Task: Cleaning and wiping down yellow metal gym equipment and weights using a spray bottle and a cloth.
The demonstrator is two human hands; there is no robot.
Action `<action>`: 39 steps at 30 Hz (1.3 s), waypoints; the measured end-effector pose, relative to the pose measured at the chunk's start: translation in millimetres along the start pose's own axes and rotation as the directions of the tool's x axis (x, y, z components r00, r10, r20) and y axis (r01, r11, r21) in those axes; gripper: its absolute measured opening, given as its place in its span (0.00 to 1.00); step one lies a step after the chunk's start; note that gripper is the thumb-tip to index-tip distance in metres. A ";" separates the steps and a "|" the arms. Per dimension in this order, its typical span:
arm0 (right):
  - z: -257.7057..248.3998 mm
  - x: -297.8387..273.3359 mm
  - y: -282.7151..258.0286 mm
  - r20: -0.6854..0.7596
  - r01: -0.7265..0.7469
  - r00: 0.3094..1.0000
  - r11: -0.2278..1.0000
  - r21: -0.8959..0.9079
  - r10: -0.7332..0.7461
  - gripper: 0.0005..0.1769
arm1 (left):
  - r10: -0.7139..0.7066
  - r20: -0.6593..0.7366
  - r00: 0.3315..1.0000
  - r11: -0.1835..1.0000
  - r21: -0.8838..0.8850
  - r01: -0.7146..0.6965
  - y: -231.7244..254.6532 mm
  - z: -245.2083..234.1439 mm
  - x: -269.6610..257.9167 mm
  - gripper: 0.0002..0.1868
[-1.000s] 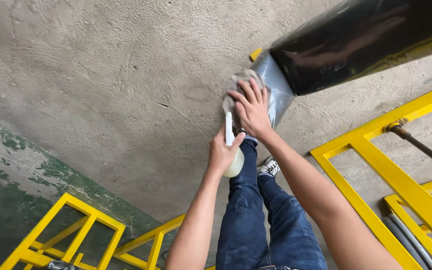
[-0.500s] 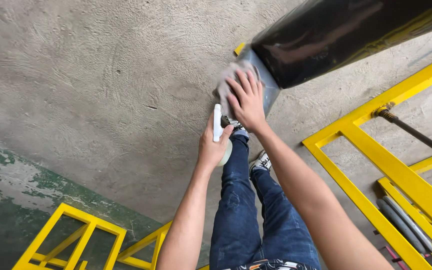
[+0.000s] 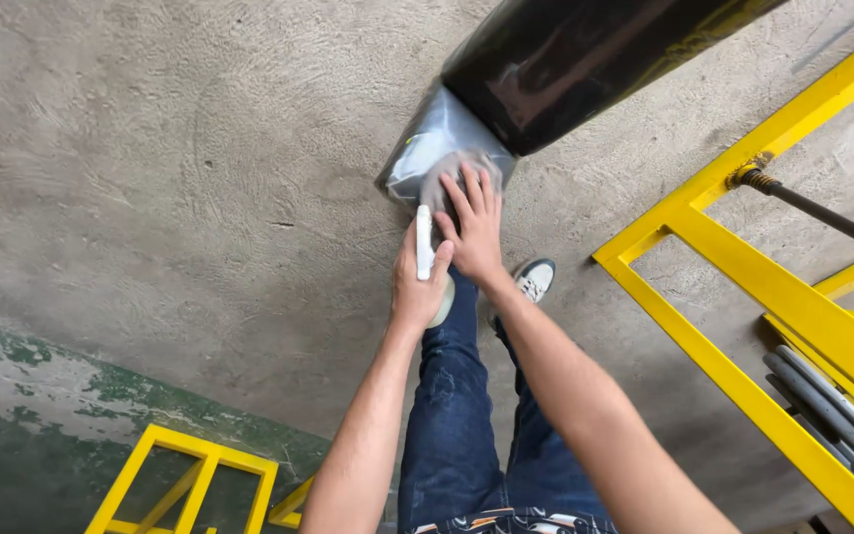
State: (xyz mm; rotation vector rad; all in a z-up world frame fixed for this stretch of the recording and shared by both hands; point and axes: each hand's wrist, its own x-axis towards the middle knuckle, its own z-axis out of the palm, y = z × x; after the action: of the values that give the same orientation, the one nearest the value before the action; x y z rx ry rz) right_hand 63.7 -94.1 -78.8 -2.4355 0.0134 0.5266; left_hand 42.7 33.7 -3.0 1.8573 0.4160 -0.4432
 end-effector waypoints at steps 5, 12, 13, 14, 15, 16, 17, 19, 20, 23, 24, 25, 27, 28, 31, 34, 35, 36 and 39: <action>43.3 -36.4 65.2 -0.129 -0.193 0.950 0.860 0.472 0.284 0.31 | -0.024 0.016 1.000 0.998 0.059 0.023 13.1 9.7 4.6 0.30; -5.3 21.0 89.3 0.194 -0.501 0.862 0.729 0.465 0.468 0.31 | 0.027 -0.011 1.000 0.999 0.045 -0.027 38.2 22.0 20.1 0.26; -37.3 37.6 79.5 0.317 -0.564 0.813 0.796 0.220 0.489 0.30 | 0.021 -0.019 1.000 0.999 0.029 -0.020 40.9 27.4 25.6 0.26; -67.2 51.8 61.4 0.323 -0.550 0.819 0.810 0.205 0.474 0.30 | 0.015 -0.043 0.999 1.000 0.016 -0.015 45.4 29.7 31.8 0.26; -97.5 63.1 44.3 0.234 -0.301 0.943 0.906 0.297 0.237 0.30 | 0.005 -0.085 0.996 1.000 -0.005 -0.005 49.3 34.5 34.7 0.25; -126.2 74.1 25.7 0.130 -0.028 0.991 0.929 0.368 -0.022 0.31 | -0.007 -0.127 0.992 1.000 -0.026 0.004 52.7 38.5 37.4 0.24; -143.6 84.6 24.4 0.158 -0.002 0.986 0.937 0.348 -0.057 0.31 | -0.023 -0.168 0.985 0.998 -0.053 0.014 56.1 42.6 40.4 0.24; -176.0 104.8 20.1 -0.052 0.311 0.950 0.929 0.200 -0.307 0.37 | -0.063 -0.204 0.977 0.993 -0.110 0.041 61.9 50.7 44.4 0.23; -190.3 111.6 25.1 -0.015 0.334 0.941 0.922 0.193 -0.338 0.37 | -0.087 -0.239 0.967 0.989 -0.137 0.055 58.4 63.8 45.2 0.23; -219.8 132.3 48.8 0.137 0.490 0.868 0.774 -0.401 -0.478 0.34 | -0.102 -0.379 0.920 0.989 -0.140 0.053 58.7 91.0 55.8 0.24; -222.2 139.0 66.6 0.389 0.627 0.775 0.524 -0.577 -0.499 0.37 | -0.164 -0.355 0.920 0.976 -0.193 0.099 65.8 95.5 61.0 0.23; -226.9 140.0 86.9 0.614 0.732 0.666 0.211 -0.647 -0.424 0.41 | -0.224 -0.320 0.920 0.958 -0.247 0.148 73.4 102.5 60.7 0.22; -227.7 150.3 112.4 0.726 0.847 0.526 0.198 -0.493 -0.443 0.41 | -0.285 -0.313 0.906 0.940 -0.278 0.200 81.4 118.4 67.1 0.23; -229.0 156.0 126.5 0.797 0.915 0.403 0.209 -0.345 -0.449 0.42 | -0.323 -0.278 0.905 0.926 -0.289 0.242 85.5 127.1 71.2 0.24; -204.1 174.4 119.0 0.815 0.930 0.347 0.062 -0.361 -0.465 0.45 | -0.330 -0.343 0.879 0.924 -0.309 0.226 89.4 152.5 77.3 0.20; -161.2 190.4 106.7 0.777 0.924 0.361 0.087 -0.372 -0.516 0.39 | -0.372 -0.391 0.842 0.904 -0.358 0.234 102.2 157.7 80.9 0.21; -151.4 199.3 97.5 0.783 0.930 0.346 0.076 -0.361 -0.517 0.39 | -0.382 -0.400 0.833 0.900 -0.366 0.237 103.1 159.8 82.3 0.21; -140.8 208.1 88.2 0.742 0.928 0.322 0.038 -0.372 -0.588 0.39 | -0.391 -0.425 0.816 0.898 -0.371 0.237 103.5 161.8 84.0 0.21; -112.3 234.5 44.5 0.698 0.913 0.354 0.067 -0.403 -0.623 0.38 | -0.410 -0.476 0.778 0.891 -0.392 0.230 98.4 167.0 73.5 0.23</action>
State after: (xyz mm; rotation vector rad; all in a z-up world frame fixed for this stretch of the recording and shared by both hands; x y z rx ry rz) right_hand 314.5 -168.4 -112.3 -2.4605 -2.0661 0.4302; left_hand 138.0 -150.2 -9.7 1.5713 1.1518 -0.0431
